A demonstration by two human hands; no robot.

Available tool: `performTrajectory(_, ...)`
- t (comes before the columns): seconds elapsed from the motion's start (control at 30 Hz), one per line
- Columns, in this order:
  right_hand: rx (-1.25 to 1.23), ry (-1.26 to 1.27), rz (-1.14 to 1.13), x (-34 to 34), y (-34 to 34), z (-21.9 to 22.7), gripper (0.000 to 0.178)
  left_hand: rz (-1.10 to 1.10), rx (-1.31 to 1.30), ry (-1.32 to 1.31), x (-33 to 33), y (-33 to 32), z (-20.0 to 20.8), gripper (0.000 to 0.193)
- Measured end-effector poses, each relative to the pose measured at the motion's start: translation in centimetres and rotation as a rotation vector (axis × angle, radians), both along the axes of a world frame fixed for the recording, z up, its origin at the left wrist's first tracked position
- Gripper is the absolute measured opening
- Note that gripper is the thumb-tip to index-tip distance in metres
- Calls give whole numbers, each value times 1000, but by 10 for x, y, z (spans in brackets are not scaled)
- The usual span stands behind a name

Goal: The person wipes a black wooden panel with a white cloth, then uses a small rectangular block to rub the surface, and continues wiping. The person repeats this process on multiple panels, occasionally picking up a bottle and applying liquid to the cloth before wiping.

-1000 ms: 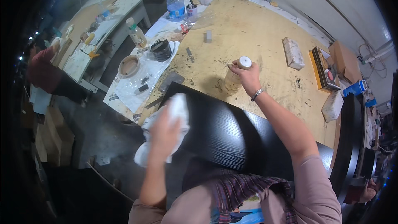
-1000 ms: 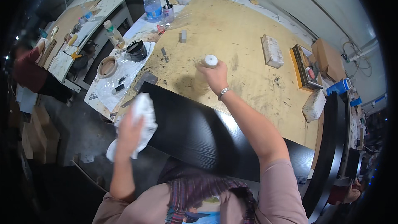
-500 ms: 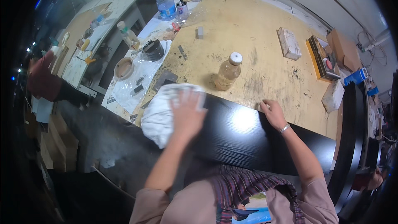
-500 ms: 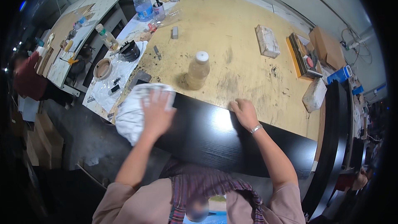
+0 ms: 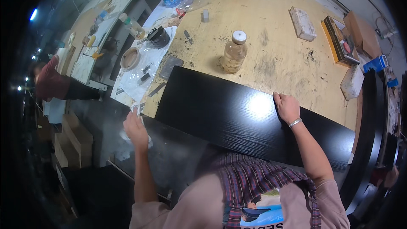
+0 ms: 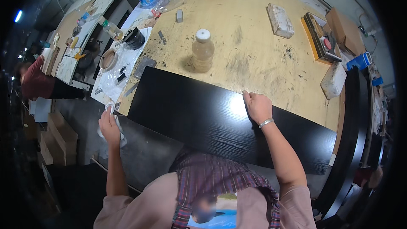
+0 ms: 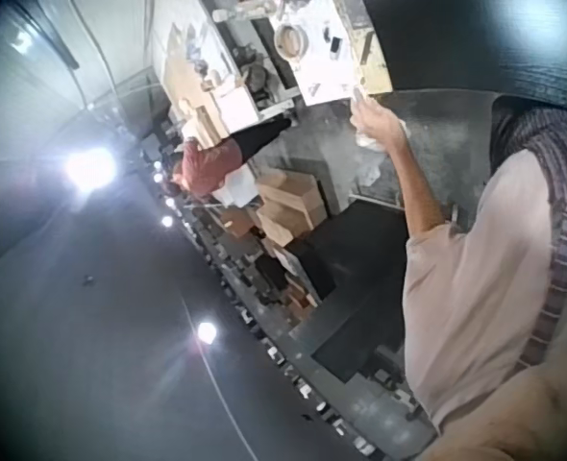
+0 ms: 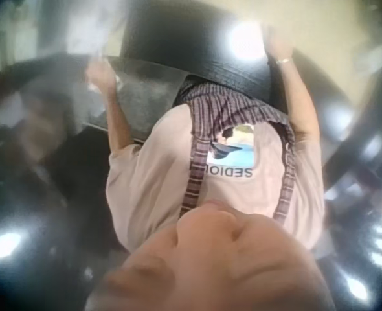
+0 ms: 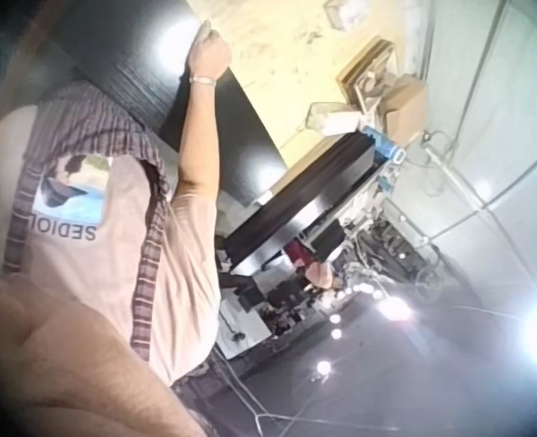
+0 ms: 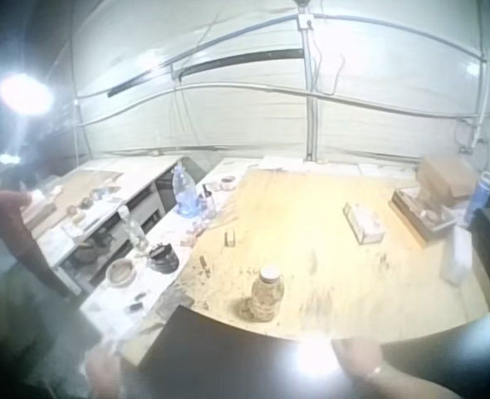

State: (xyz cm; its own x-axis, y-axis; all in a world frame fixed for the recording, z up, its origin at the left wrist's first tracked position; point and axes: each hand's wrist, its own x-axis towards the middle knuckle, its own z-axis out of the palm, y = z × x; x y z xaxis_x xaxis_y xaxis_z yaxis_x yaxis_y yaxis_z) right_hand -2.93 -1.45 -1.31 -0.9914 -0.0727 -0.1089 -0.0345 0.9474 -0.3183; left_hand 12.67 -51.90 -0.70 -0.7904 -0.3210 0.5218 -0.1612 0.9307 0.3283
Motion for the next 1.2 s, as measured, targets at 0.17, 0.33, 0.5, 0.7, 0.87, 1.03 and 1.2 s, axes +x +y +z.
performTrajectory(0.17, 22, 8, -1, -3, -2, -1, 59, -719, 54, -323, -3, 208, 30, 50)
performTrajectory(0.33, 9, 3, -13, -1, 0, 3, 59, -600, -86, -580, -7, 164, 29, 75)
performTrajectory(0.5, 13, -23, -9, 0, -5, 6, 58, -726, -273, -488, 14, 190, -5, 68)
performTrajectory(0.7, -46, -5, -36, 1, -1, 0, 52, -1429, -80, -620, -24, 247, 15, 61)
performTrajectory(0.87, -335, 240, 26, 5, 41, 2, 35, -1077, -171, -640, -63, 230, 24, 66)
performTrajectory(1.03, 10, 634, -400, 66, 234, -12, 46, -914, -235, -562, -70, 288, 11, 66)
performTrajectory(1.2, 216, 338, -882, 168, 430, -21, 55, -993, -308, -504, -89, 429, 6, 66)
